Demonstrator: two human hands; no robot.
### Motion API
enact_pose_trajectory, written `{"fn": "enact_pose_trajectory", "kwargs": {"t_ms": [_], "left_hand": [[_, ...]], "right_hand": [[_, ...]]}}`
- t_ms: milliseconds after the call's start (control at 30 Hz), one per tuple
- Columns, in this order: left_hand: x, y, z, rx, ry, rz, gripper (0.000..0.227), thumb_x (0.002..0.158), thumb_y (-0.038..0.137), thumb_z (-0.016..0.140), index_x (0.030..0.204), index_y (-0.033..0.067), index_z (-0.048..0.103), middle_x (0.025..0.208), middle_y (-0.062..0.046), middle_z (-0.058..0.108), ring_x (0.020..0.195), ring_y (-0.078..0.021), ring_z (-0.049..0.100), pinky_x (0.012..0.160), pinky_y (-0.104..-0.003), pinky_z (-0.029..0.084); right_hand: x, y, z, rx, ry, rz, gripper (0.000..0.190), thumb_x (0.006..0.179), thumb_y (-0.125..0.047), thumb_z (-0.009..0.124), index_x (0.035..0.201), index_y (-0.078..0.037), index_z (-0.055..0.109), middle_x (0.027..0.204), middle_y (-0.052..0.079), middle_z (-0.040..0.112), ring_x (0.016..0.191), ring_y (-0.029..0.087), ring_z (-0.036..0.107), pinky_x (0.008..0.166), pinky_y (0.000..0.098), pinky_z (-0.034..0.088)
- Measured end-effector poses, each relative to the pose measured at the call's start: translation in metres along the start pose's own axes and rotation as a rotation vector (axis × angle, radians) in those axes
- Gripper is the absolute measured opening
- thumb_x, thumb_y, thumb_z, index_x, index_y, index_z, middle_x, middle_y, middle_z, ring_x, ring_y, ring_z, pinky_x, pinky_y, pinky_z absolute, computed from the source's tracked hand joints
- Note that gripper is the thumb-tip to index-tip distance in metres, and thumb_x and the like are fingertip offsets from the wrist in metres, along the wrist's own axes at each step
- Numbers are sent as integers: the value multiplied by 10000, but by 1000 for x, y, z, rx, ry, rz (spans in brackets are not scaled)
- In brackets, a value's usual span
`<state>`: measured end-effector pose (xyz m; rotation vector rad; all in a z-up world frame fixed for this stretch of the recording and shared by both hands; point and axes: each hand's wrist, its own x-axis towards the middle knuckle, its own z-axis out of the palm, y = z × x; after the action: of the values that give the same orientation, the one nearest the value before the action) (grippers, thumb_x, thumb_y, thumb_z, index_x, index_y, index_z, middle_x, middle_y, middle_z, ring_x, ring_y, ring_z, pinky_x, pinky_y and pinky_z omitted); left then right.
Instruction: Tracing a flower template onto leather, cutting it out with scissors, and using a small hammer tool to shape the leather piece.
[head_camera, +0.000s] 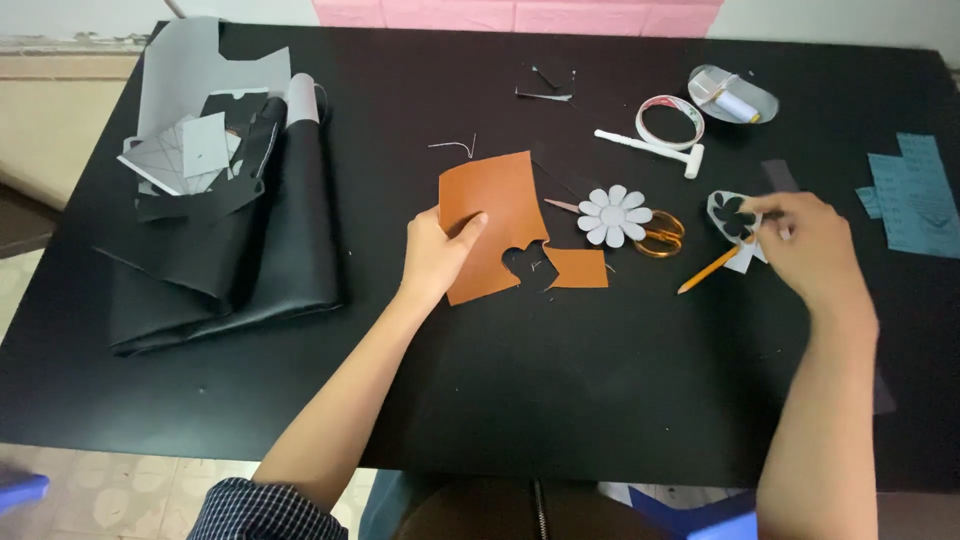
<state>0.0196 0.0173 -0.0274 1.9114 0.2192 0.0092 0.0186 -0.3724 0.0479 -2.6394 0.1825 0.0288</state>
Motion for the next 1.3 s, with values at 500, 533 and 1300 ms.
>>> {"fn": "enact_pose_trajectory", "kwargs": {"t_ms": [500,533,1300], "left_hand": [[2,-5,-4,-326,153,82,589,948,70,598,1510,86,422,1412,-81,654,1284,-229,656,1110,-356,506],[2,-6,-4,-326,153,80,589,948,70,598,1510,86,422,1412,-81,654,1284,-229,656,1110,-356,506],[2,-18,10,116,281,331,488,979,106,631,1441,209,508,1666,-96,298,1574,-347,216,1231,-561,258]], "right_hand": [[14,17,11,-312,-300,-56,336,808,-189,810,1092,-368,820,1734,26,225,1608,353,64,1209,664,105],[17,20,13,-311,-302,-55,336,808,-189,810,1092,-368,820,1734,26,225,1608,353,64,1209,664,105],[11,7,30,-350,-408,48,126,847,-373,782,959,-358,837,1743,161,111,1640,349,-262,1174,627,-260]]}}
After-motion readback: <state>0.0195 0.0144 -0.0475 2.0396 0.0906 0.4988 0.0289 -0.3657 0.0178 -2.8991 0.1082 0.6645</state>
